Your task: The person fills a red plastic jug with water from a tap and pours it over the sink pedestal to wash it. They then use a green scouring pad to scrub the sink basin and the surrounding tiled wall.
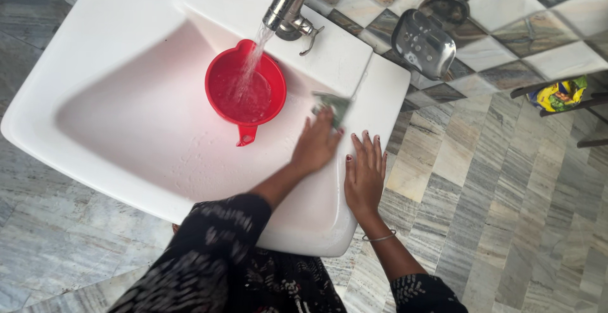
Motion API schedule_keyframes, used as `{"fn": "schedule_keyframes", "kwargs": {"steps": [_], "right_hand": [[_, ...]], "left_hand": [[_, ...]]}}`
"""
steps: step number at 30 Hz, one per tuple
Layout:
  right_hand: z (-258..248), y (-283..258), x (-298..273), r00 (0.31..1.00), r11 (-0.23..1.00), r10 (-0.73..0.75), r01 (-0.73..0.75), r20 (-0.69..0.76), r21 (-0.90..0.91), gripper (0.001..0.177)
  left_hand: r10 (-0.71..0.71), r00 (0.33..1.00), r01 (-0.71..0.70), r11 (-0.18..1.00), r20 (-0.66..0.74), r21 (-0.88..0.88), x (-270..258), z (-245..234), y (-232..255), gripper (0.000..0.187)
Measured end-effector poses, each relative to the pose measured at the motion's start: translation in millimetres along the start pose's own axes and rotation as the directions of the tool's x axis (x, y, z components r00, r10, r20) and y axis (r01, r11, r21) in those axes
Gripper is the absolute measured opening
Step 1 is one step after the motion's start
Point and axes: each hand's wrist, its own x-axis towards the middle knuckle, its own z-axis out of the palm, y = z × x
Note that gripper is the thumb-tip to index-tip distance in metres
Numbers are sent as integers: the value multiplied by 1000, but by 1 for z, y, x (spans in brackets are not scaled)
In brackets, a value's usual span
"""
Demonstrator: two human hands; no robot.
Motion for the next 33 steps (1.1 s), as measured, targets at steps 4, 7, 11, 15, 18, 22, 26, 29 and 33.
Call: {"fn": "schedule_keyframes", "kwargs": {"steps": [4,7,11,15,18,22,26,29,33], "right_hand": [[-1,0,-1,1000,1000,3,-2,-6,30,47],[0,-3,-1,1000,1000,-11,11,-11,27,47],[-1,2,1,999,1000,-21,21,-24,9,47],[3,2,-2,1000,1000,-13,14,-22,16,47],[-1,-2,-1,1000,1000,3,-3,-13,15,47],[-3,-6,2,1000,1000,13,-13,-7,-2,48],[-2,-7,-2,1000,1000,23,-23,13,-1,49],[-4,-3,1,1000,1000,4,-4,-5,-21,49],[-1,-7,0,1000,1000,-4,4,-14,-19,49]], "left_hand": [[-55,997,54,998,-55,-16,0,2,-13,73],[-108,992,111,993,-67,42,13,-3,-19,75],[-42,998,45,995,-38,87,6,4,-2,79],[39,998,-38,999,-56,24,-4,8,-5,75],[-141,988,140,990,-67,-21,17,-4,-20,73],[-72,996,72,997,-44,13,3,4,-8,77],[107,994,-107,994,-3,26,-10,3,-6,78],[-88,996,91,988,-22,126,9,-21,-30,70],[-32,999,35,998,-41,61,11,-4,-7,72]]}}
